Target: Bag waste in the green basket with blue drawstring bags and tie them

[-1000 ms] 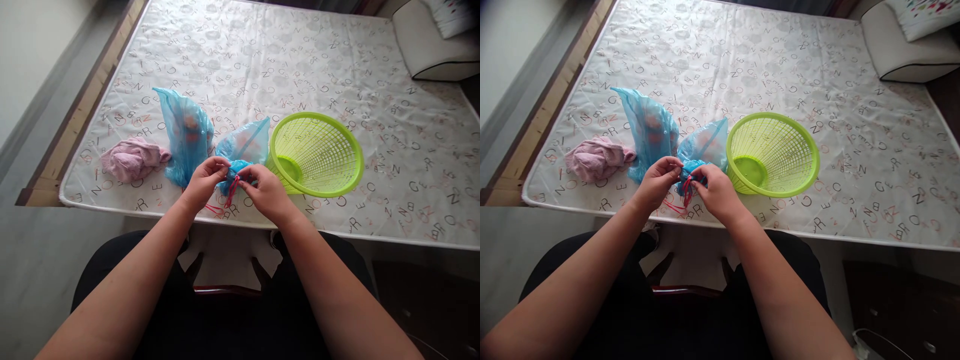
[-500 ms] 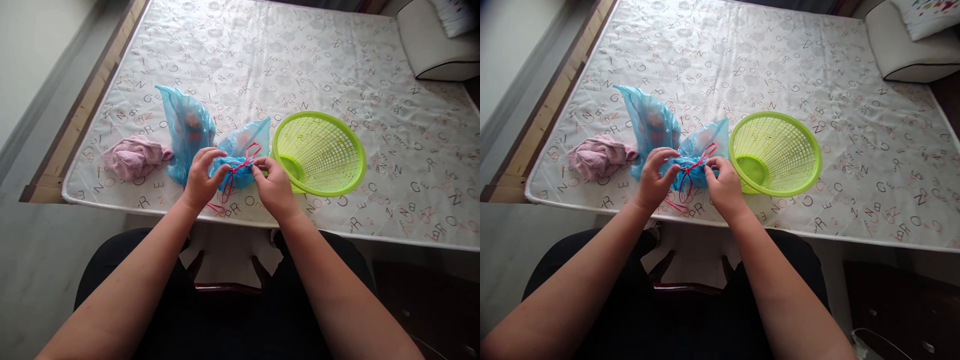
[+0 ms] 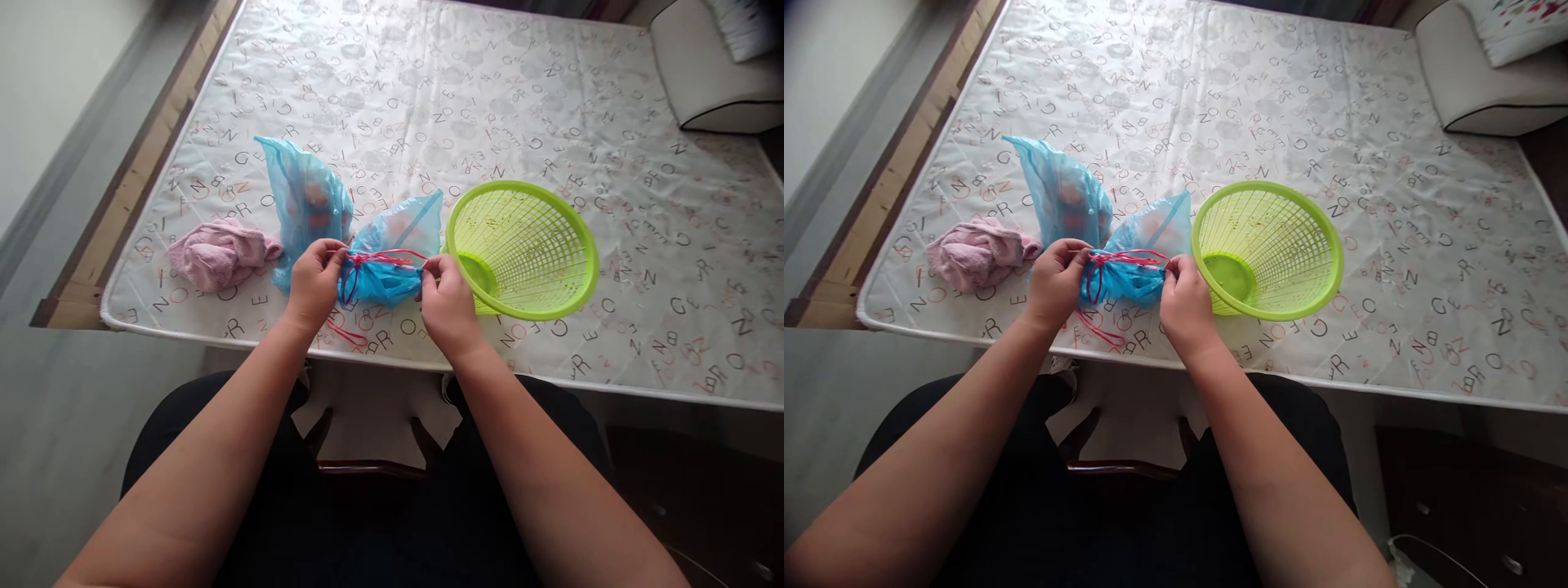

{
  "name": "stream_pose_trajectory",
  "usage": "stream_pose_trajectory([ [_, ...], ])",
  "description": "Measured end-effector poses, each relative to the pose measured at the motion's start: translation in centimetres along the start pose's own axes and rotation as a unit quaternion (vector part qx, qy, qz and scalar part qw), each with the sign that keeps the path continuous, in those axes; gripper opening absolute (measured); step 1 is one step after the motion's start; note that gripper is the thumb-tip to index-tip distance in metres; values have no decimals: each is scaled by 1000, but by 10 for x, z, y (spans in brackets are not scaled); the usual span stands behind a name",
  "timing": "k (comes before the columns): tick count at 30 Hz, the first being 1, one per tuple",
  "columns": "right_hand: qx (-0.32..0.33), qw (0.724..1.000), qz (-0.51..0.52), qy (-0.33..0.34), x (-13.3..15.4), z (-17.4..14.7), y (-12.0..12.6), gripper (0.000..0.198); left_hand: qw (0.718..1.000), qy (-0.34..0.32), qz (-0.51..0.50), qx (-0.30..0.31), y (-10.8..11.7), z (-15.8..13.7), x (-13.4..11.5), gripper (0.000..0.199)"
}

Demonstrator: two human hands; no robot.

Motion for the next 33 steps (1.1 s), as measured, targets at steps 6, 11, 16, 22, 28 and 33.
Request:
stream_pose_trajectory([
  [6, -39, 990, -94, 102, 22, -10, 1, 40, 999, -2, 38, 0, -6, -4, -6, 14],
  [11, 68, 987, -120, 77, 27, -12, -10, 43, 999, -7, 22, 26, -12, -8, -13, 17],
  [16, 56, 990, -126, 28, 10, -4, -6, 22, 996, 18, -2, -90, 8, -3, -3, 20],
  [22, 33, 992, -82, 88, 17, -3, -1, 19, 984, -139, 109, -29, 4, -7, -21, 25],
  [28, 79, 986, -115, 94, 21, -8, -8, 36, 987, -45, 109, 106, -15, -8, -13, 13],
  [33, 110, 972, -206, 16, 11, -6, -7, 41, 998, 19, -49, -30, 9, 2, 0, 35],
])
Point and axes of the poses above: each hand's wrist, its own z-axis towards the middle knuckle, its own y-axis out of the back of the hand, x = y × z, the point moved 4 cm from there along z, towards the middle knuckle, and after that the axes turned 13 degrees about x, right-handed, at the moved point
